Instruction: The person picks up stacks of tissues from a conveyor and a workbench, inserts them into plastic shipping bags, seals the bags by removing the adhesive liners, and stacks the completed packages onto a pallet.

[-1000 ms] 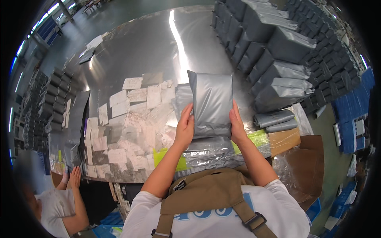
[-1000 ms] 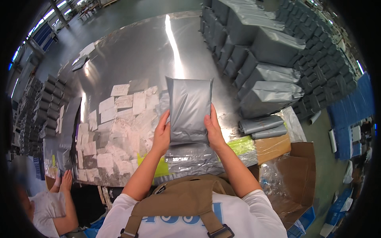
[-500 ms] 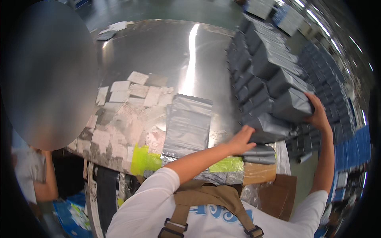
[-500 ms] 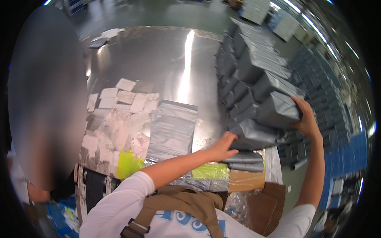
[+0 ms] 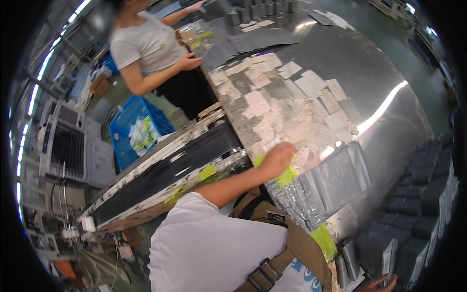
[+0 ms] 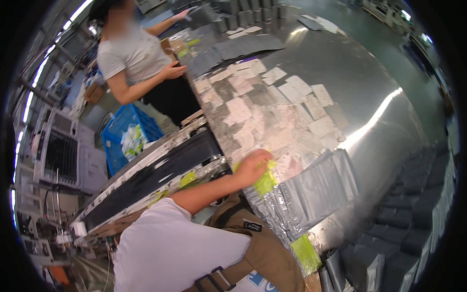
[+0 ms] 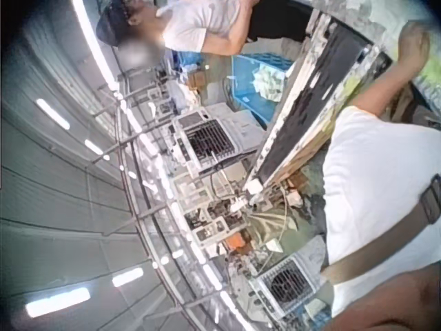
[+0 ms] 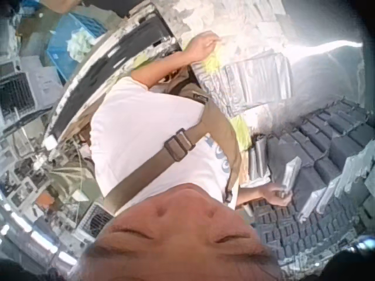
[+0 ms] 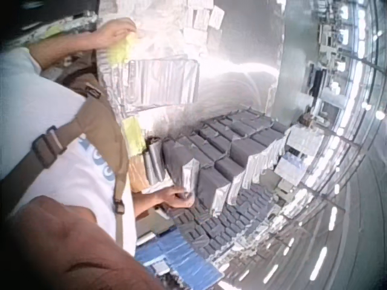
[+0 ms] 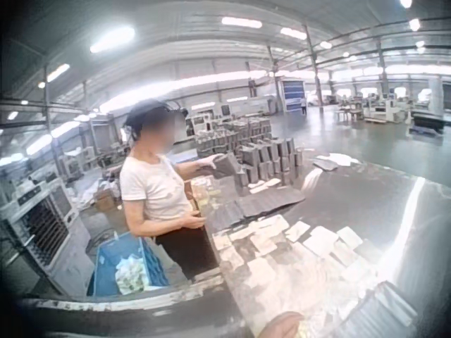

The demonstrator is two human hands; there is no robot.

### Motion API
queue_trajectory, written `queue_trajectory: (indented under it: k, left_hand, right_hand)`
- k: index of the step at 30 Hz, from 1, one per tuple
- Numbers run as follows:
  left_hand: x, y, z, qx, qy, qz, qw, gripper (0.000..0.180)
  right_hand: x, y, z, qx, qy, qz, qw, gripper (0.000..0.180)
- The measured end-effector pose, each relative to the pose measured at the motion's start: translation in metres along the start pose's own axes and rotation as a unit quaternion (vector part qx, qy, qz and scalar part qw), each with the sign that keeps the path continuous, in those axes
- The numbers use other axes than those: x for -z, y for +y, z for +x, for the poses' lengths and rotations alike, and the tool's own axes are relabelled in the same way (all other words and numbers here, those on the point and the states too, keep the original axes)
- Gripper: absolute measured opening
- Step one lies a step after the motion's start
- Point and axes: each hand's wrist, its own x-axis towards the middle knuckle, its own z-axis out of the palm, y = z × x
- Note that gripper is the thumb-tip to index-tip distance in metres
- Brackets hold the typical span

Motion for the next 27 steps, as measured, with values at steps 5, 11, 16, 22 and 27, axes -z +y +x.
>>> queue_trajectory:
  k: [5,11,16,22,27]
  left_hand:
    - [0.139,-0.028,-0.041,0.104,0.208,0.231,0.945,0.010]
    - [0.057,0.009,-0.076,0.032,0.047,0.130,0.990,0.019]
    - [0.013,0.030,-0.063,-0.096,-0.214,0.019,0.972,0.031]
    - [0.027,0.010,-0.070,-0.032,-0.253,0.022,0.967,0.029]
    - [0.011,-0.002,-0.074,-0.125,-0.302,-0.006,0.945,0.026]
  right_hand:
    - [-0.090,-0.122,-0.120,-0.010,-0.421,0.284,0.861,0.055]
    - [-0.185,-0.164,-0.138,0.029,-0.578,0.193,0.793,0.067]
    - [-0.223,-0.167,-0.131,0.094,-0.584,0.200,0.781,0.065]
    - [-0.226,-0.168,-0.101,0.025,-0.504,0.259,0.823,0.061]
    - [-0.153,-0.186,-0.080,-0.161,-0.489,0.347,0.784,0.025]
